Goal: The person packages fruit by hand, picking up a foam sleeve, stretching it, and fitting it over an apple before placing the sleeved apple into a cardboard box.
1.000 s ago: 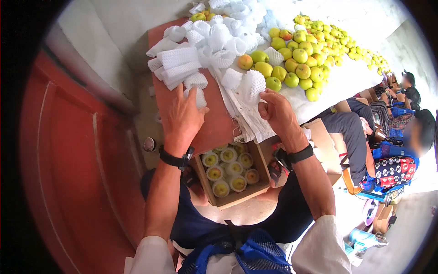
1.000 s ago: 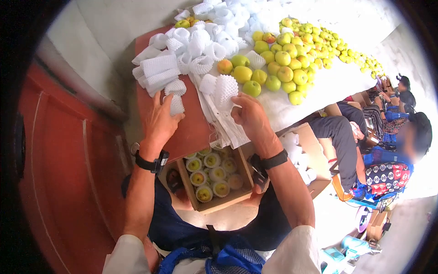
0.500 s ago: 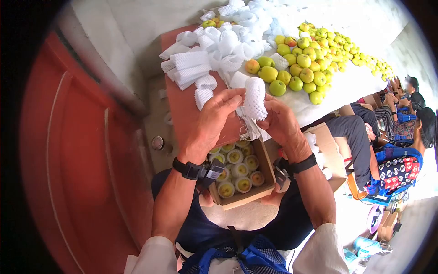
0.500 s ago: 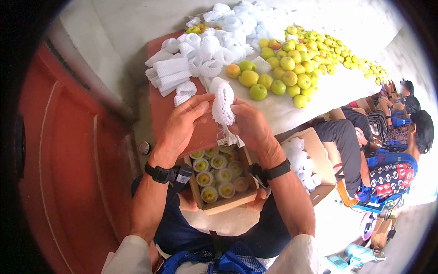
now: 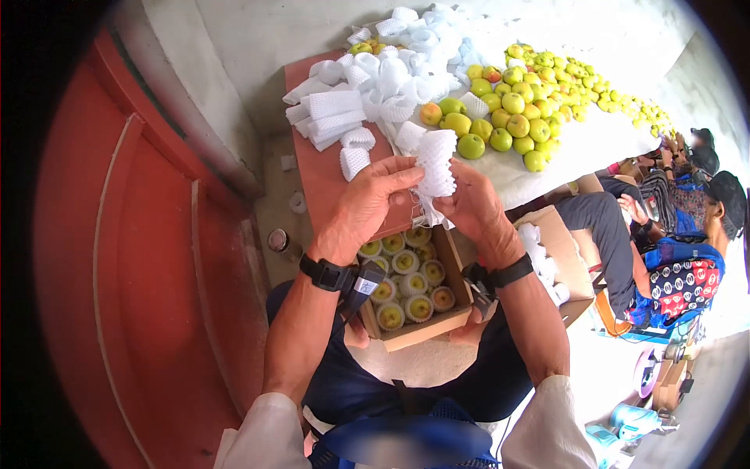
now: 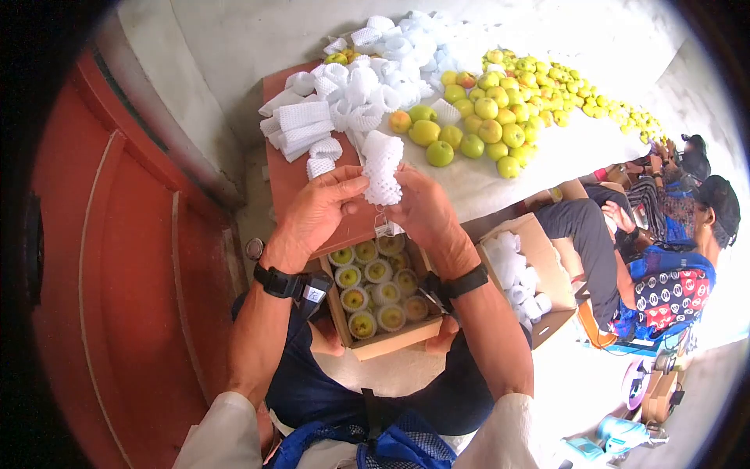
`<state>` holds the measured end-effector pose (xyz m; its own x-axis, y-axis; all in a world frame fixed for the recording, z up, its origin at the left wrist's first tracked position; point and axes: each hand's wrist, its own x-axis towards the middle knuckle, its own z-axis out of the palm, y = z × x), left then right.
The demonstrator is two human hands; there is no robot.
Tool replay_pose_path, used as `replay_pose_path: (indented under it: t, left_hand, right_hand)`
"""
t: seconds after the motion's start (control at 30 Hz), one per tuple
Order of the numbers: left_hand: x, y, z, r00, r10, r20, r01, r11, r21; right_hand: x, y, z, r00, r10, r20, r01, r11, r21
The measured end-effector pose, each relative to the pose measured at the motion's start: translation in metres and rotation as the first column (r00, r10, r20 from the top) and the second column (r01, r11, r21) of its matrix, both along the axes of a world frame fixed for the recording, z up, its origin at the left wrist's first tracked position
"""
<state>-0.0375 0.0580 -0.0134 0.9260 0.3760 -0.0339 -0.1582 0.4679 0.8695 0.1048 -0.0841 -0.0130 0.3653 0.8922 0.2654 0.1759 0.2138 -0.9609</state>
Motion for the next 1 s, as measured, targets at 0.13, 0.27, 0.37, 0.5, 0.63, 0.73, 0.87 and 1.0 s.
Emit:
replay_pose_path:
  t: [0.13, 0.27, 0.37, 0.5, 0.63, 0.73, 0.87, 1.0]
  left_hand:
    - [0.004, 0.001, 0.003, 0.999, 0.035, 0.03, -0.035, 0.999, 0.004]
    - [0.009, -0.002, 0.008, 0.992, 0.075, 0.105, -0.06, 0.989, -0.133]
    - [0.008, -0.003, 0.011, 0.981, 0.119, 0.153, -0.086, 0.975, -0.207]
    - [0.007, 0.005, -0.001, 0.967, 0.151, 0.205, -0.085, 0.95, -0.299]
    - [0.008, 0.004, -0.004, 0.974, 0.162, 0.16, -0.099, 0.935, -0.342]
    - [0.005, 0.001, -0.001, 0.976, 0.153, 0.153, -0.097, 0.942, -0.321]
    - [0.002, 0.002, -0.001, 0.969, 0.158, 0.191, -0.084, 0.934, -0.348]
    - [-0.001, 0.001, 0.004, 0.967, 0.168, 0.191, -0.081, 0.915, -0.395]
  right_hand:
    - [0.014, 0.005, -0.001, 0.644, 0.068, -0.762, -0.131, 0.991, -0.022]
    - [0.018, 0.008, -0.01, 0.657, 0.141, -0.741, -0.17, 0.985, 0.037]
    - [0.008, 0.007, -0.003, 0.625, 0.15, -0.766, -0.196, 0.98, 0.033]
    - [0.002, 0.01, 0.006, 0.669, 0.169, -0.724, -0.173, 0.982, 0.069]
    - [-0.001, 0.013, 0.005, 0.632, 0.172, -0.756, -0.134, 0.985, 0.112]
    - [-0.001, 0.015, 0.005, 0.619, 0.183, -0.764, -0.152, 0.982, 0.112]
    - [0.003, 0.016, -0.001, 0.592, 0.301, -0.748, -0.252, 0.95, 0.183]
    - [-0.002, 0.016, 0.004, 0.599, 0.249, -0.761, -0.208, 0.966, 0.152]
